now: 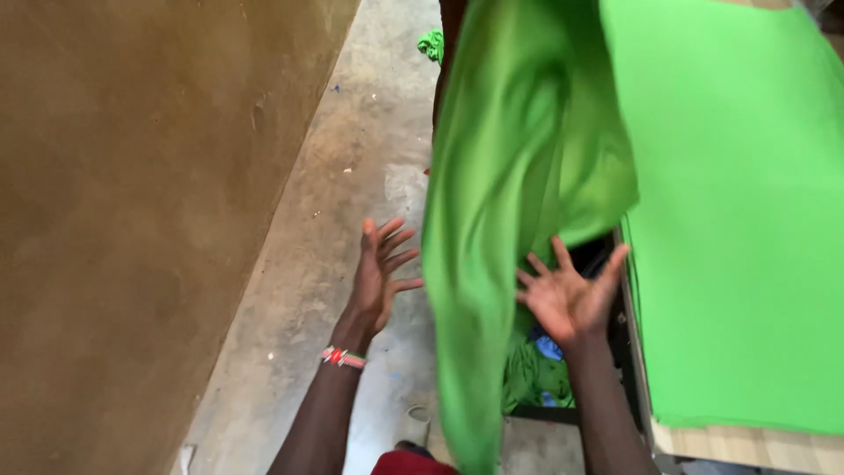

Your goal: Unfolding and smoothing a large piece of green fabric on a cutting table

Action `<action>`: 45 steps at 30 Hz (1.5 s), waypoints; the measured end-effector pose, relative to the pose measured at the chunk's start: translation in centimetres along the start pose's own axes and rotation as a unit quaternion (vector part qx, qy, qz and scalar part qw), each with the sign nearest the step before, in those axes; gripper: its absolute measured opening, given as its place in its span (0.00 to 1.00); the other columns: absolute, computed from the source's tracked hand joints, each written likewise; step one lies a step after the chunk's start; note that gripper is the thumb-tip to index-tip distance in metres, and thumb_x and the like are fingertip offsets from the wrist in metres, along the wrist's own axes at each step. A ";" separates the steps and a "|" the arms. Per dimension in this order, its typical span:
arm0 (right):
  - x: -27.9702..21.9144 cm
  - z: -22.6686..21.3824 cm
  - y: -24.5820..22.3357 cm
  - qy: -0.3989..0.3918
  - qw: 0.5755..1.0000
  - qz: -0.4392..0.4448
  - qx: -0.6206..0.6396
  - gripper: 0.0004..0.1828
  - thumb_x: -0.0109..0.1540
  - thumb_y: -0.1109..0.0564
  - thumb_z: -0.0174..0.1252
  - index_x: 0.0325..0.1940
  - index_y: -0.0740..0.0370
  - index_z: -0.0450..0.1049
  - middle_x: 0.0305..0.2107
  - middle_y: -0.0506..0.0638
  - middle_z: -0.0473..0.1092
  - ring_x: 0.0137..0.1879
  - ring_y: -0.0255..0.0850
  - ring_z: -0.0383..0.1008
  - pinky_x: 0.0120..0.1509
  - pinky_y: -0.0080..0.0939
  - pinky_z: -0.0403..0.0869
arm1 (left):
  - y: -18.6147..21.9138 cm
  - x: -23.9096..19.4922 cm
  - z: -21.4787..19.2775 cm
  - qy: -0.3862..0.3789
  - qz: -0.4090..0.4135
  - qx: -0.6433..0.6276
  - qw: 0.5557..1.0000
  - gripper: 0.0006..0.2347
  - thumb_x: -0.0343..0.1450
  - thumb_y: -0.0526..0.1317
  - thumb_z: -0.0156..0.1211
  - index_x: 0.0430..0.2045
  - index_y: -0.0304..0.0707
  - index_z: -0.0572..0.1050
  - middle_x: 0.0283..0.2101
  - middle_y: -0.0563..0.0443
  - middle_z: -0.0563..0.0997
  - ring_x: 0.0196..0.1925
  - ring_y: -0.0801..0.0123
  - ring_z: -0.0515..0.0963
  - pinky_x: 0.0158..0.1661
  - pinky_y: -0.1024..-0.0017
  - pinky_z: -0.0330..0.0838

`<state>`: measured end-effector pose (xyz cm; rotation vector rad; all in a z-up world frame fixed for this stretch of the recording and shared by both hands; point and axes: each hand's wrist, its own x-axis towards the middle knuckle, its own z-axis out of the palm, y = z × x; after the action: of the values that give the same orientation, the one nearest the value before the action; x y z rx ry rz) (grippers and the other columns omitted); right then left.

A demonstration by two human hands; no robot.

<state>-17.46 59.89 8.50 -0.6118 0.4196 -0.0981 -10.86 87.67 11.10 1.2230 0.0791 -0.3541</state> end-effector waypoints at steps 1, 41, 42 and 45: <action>1.4 0.8 0.9 -0.049 0.997 0.025 0.051 0.67 0.36 0.11 0.58 0.72 0.39 0.51 0.73 0.60 0.49 0.77 0.71 0.48 0.72 0.87 0.47 | 1.1 0.2 1.3 -0.049 -0.011 -0.104 0.993 0.39 0.70 0.74 0.33 0.70 0.49 0.62 0.69 0.44 0.66 0.60 0.56 0.70 0.55 0.49 0.73; -15.1 -1.3 10.2 0.119 0.931 0.073 -0.338 0.25 0.53 0.67 0.69 0.54 0.61 0.79 0.38 0.46 0.65 0.28 0.34 0.60 0.29 0.31 0.53 | -12.2 -17.2 -0.2 -0.202 0.159 0.301 0.918 0.15 0.69 0.37 0.51 0.49 0.37 0.78 0.42 0.48 0.86 0.39 0.61 0.84 0.39 0.62 0.71; -15.6 -1.6 10.1 0.133 0.937 0.088 -0.309 0.27 0.53 0.69 0.67 0.57 0.60 0.77 0.49 0.52 0.67 0.37 0.39 0.68 0.37 0.34 0.64 | -12.8 -17.0 -0.4 -0.182 0.188 0.313 0.913 0.15 0.69 0.35 0.51 0.49 0.41 0.78 0.46 0.47 0.86 0.44 0.57 0.85 0.43 0.62 0.73; -16.9 -2.6 9.9 0.175 0.935 0.137 -0.277 0.40 0.54 0.66 0.65 0.70 0.60 0.63 0.59 0.57 0.71 0.51 0.42 0.74 0.49 0.41 0.71 | -12.9 -16.9 -0.1 -0.166 0.232 0.324 0.902 0.15 0.70 0.33 0.51 0.49 0.42 0.79 0.49 0.46 0.85 0.49 0.55 0.86 0.47 0.62 0.76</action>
<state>-34.30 70.15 6.84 -1.0916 0.8905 0.1902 -30.73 87.80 3.61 1.7651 -0.6669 -0.1623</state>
